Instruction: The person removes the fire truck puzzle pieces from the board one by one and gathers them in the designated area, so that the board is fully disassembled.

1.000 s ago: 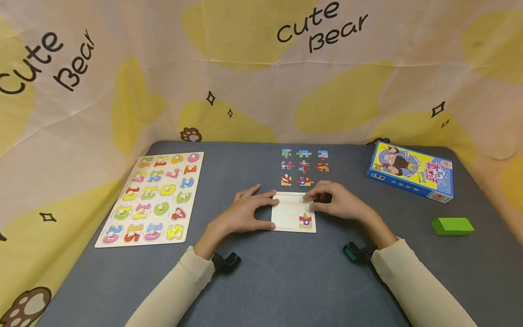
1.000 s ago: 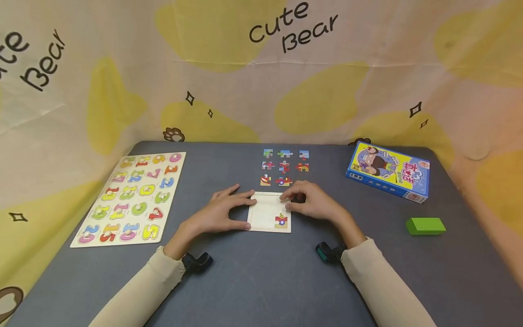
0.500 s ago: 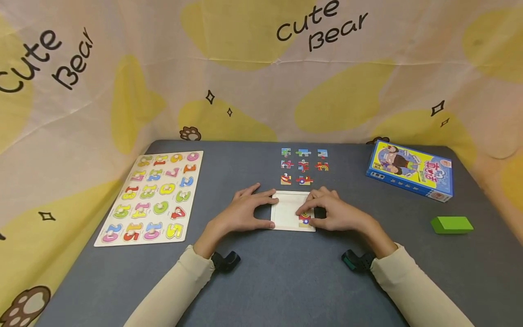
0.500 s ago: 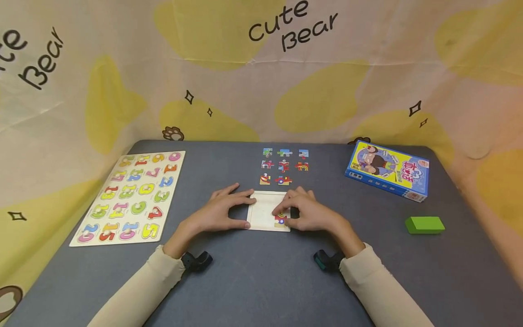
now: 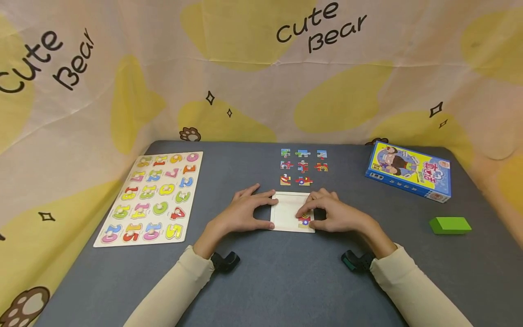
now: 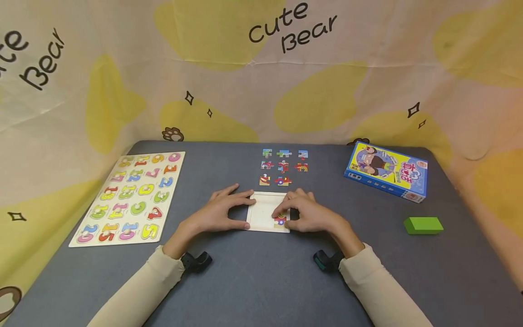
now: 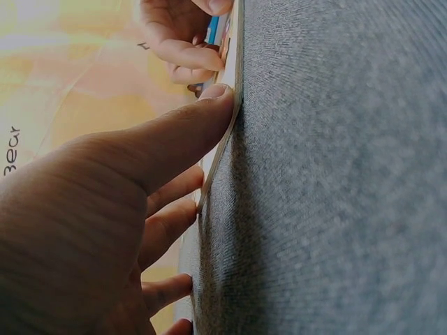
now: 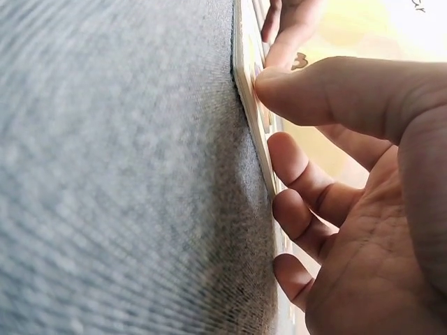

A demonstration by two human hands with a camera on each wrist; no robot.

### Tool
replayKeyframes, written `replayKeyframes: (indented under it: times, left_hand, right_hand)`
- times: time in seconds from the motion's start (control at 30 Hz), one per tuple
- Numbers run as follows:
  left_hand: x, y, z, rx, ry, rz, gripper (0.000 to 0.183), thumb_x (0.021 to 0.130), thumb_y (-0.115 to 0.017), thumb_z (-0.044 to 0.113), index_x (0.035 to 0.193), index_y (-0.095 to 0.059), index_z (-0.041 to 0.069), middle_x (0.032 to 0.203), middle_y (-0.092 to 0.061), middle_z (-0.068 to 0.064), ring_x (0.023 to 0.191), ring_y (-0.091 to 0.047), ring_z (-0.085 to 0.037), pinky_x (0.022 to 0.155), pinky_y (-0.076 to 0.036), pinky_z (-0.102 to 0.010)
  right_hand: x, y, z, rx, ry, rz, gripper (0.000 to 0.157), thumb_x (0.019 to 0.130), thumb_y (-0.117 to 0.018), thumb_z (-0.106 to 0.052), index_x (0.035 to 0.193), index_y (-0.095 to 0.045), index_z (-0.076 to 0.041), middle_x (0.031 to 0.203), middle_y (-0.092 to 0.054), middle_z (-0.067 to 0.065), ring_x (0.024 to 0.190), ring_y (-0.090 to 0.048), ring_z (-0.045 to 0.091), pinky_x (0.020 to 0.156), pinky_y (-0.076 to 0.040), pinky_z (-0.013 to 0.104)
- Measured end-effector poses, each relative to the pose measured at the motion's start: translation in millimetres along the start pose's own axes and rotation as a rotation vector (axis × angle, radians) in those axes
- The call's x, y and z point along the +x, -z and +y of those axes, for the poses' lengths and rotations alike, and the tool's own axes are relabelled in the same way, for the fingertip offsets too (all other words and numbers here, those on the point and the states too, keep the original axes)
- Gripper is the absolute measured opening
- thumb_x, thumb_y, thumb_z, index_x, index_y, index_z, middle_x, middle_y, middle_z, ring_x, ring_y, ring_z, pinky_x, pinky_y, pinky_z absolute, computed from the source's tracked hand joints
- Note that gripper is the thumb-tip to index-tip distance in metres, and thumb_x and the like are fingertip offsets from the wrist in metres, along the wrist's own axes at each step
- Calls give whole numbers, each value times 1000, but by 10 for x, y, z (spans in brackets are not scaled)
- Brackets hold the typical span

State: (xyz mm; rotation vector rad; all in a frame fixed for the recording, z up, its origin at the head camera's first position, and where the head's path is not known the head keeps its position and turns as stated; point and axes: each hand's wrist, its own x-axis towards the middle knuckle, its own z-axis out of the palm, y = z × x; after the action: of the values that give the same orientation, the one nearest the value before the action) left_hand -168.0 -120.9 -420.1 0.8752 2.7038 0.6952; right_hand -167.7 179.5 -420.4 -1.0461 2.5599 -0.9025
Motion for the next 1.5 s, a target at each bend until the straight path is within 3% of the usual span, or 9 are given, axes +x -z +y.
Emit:
replayKeyframes:
  times: [1.0,1.5]
  left_hand:
    - [5,-5,-11,4,-7,6,67,84,-81,46,144,-60,25,163,-40,5,158,-16,-40,120,-15,-65]
    - [7,-16,-18,7,2,-4,67,85,-80,47,145,-59,26,164,-39,6,159,-14,-39,121,-15,-63]
  right_hand:
    - [-5,18,-10,38,15,-11,40,81,-85,-18,118,-76,-31,104,-70,-15,95,-45,15,82,-24,39]
    - [-37,74,111,90,32,78,39,83,-84,-16,121,-75,-23,109,-70,-8,97,-48,19,81,-25,40]
